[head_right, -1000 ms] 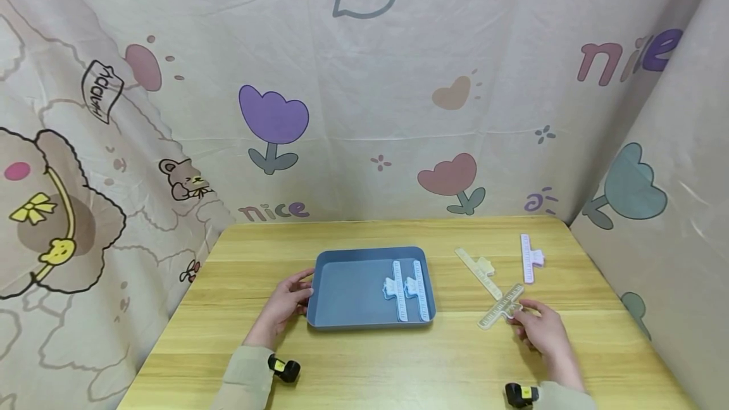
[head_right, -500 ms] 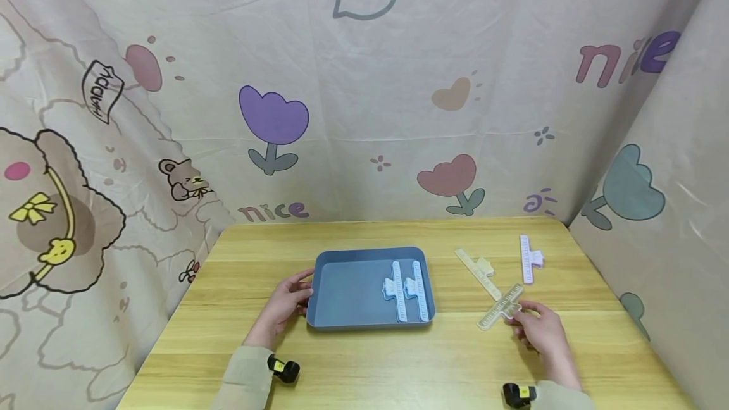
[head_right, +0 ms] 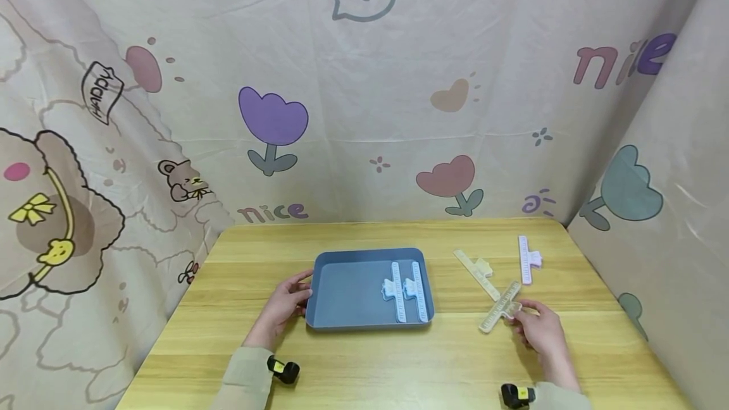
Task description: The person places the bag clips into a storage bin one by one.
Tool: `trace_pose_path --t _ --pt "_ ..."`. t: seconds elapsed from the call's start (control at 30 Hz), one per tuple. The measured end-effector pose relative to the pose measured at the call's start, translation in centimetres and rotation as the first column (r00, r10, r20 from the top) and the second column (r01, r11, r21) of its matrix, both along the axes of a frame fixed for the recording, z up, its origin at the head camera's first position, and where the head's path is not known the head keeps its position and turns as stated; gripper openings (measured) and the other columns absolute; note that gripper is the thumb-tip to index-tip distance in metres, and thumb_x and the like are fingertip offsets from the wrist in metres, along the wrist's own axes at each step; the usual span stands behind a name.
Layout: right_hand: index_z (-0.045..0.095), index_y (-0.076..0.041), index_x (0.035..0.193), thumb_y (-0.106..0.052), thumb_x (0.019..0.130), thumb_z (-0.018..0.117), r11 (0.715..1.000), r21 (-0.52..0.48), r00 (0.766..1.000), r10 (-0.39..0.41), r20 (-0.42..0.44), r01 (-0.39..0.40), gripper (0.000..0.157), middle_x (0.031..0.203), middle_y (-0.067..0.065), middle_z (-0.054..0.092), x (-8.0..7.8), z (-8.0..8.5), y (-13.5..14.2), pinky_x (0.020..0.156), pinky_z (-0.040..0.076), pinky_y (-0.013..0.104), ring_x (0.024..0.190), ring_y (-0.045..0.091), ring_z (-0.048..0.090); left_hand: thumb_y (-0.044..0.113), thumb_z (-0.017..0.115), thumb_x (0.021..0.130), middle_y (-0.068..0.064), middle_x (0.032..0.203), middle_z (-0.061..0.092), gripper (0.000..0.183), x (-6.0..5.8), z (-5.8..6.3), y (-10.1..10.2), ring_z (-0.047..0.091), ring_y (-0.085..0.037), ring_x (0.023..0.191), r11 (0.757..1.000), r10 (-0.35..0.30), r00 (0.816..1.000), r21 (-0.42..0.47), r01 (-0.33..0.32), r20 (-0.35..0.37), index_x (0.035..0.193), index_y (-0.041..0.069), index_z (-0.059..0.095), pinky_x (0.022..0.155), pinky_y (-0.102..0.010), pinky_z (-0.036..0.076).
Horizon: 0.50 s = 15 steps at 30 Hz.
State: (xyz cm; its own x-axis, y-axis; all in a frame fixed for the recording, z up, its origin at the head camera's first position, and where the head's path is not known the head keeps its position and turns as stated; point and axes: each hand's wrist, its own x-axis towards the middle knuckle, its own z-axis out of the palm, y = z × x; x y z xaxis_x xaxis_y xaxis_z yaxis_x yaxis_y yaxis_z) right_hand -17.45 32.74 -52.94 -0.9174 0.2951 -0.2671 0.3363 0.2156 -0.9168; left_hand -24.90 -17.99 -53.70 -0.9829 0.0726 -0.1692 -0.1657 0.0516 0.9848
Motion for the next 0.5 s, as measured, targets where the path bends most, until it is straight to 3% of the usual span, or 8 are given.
trace_pose_path --t 0.27,0.5 --pt "0.034 0.011 0.141 -0.006 0.098 0.048 0.999 0.023 0.998 0.027 -0.055 -0.026 0.049 0.078 0.0 0.067 -0.2 1.3 -1.0 0.048 0.045 0.024 0.057 0.007 0.052 -0.005 0.054 0.094 -0.024 0.118 0.059 0.052 -0.1 0.1 0.0 0.059 -0.021 0.073 1.0 0.013 1.0 -0.021 -0.013 0.004 0.145 0.003 0.046 0.055 -0.031 0.049" --pt "0.036 0.008 0.143 -0.004 0.099 0.048 0.995 0.009 0.987 0.101 -0.126 -0.1 0.047 0.078 0.004 0.066 -1.1 2.9 -3.7 0.05 0.045 0.025 0.06 0.009 0.051 -0.005 0.053 0.094 -0.025 0.118 0.058 0.052 0.0 0.0 0.2 0.059 -0.021 0.073 0.999 0.025 1.0 -0.026 -0.025 0.009 0.145 0.004 0.046 0.054 -0.031 0.049"
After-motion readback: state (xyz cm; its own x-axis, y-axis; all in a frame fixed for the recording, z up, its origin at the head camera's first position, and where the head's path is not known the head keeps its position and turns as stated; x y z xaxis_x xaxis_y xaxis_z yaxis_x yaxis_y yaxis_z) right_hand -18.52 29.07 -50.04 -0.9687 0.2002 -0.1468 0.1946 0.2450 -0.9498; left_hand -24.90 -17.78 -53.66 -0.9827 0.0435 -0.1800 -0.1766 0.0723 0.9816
